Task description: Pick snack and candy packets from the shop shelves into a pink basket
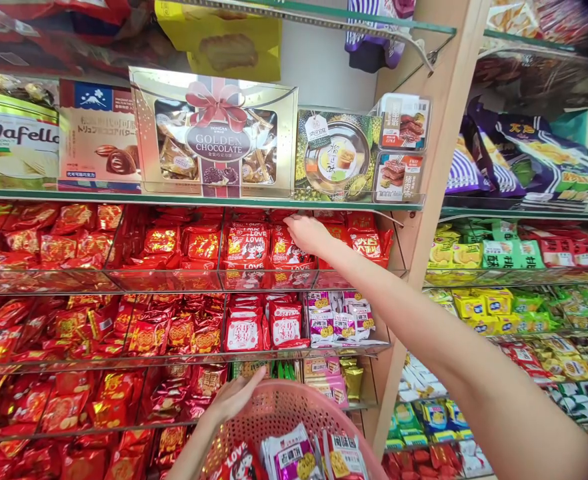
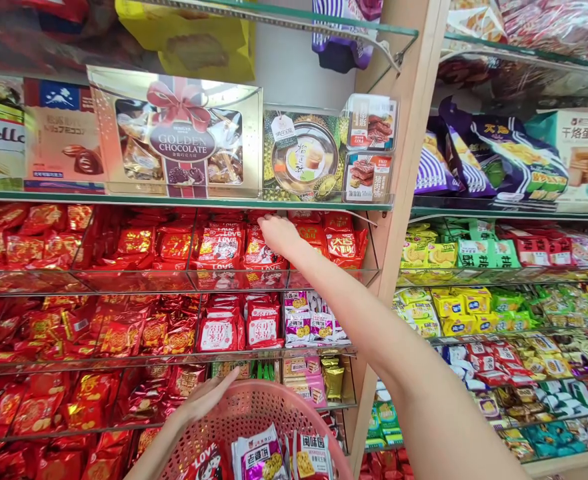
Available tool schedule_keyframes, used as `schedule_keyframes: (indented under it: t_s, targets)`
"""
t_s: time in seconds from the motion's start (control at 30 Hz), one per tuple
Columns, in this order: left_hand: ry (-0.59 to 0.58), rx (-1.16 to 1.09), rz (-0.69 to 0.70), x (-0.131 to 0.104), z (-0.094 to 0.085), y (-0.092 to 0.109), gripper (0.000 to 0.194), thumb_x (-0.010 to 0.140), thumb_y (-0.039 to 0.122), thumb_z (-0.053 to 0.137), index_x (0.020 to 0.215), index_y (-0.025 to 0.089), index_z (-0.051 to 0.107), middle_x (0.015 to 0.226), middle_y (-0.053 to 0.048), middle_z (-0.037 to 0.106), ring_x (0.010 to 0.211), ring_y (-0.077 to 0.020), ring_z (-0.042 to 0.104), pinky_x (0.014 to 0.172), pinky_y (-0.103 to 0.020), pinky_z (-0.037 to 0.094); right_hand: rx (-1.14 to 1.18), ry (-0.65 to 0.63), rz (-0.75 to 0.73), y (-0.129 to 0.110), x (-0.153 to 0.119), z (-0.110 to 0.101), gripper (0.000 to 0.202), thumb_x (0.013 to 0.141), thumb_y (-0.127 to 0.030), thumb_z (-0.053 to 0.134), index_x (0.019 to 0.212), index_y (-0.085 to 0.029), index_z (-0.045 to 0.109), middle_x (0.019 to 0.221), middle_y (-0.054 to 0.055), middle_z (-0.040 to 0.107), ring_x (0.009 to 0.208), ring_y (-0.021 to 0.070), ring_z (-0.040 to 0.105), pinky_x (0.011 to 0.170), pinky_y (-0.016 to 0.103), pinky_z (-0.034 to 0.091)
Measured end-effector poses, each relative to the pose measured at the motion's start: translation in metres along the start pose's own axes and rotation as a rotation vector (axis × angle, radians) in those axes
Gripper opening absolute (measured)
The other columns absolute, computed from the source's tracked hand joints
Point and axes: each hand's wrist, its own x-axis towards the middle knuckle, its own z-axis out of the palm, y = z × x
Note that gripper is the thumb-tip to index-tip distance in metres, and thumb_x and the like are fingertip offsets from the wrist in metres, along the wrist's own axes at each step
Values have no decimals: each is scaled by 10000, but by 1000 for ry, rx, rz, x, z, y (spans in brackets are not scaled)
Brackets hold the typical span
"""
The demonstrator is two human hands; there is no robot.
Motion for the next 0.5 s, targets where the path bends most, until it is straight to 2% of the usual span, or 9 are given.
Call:
schedule_keyframes:
  t_s: [0.07,0.2,0.33,0.5]
  targets:
    - [0,4,-17,-1,0,-2,824,714,783,124,1253,295,512,1313,-63,501,1236,-326,401,1005,-463,307,46,-13,20,-2,8,3,345,904,-206,250,1090,-135,532,1132,151,587,981,241,574,788,351,433]
    - [5,-16,-9,-1,-1,-5,837,715,782,116,1236,277,533,1299,-62,515,1214,-315,431,998,-442,329,132,-42,32,-5,19,7,350,915,-260,253,1079,-160,546,1152,126,582,1007,232,568,816,353,443]
    - [10,-9,-16,-1,-2,-5,843,712,786,125,1252,272,519,1325,-72,485,1224,-339,411,999,-479,309,255,-25,-65,-12,21,6,334,887,-188,311,1097,-169,571,1202,91,563,1094,207,524,915,335,403]
    - [24,-7,-5,-5,-3,-1,843,709,789,119,1212,276,560,1271,-82,538,1197,-351,439,978,-487,321,333,3,-136,-22,23,3,370,846,-125,341,1131,-174,571,1229,71,551,1129,206,500,950,348,387]
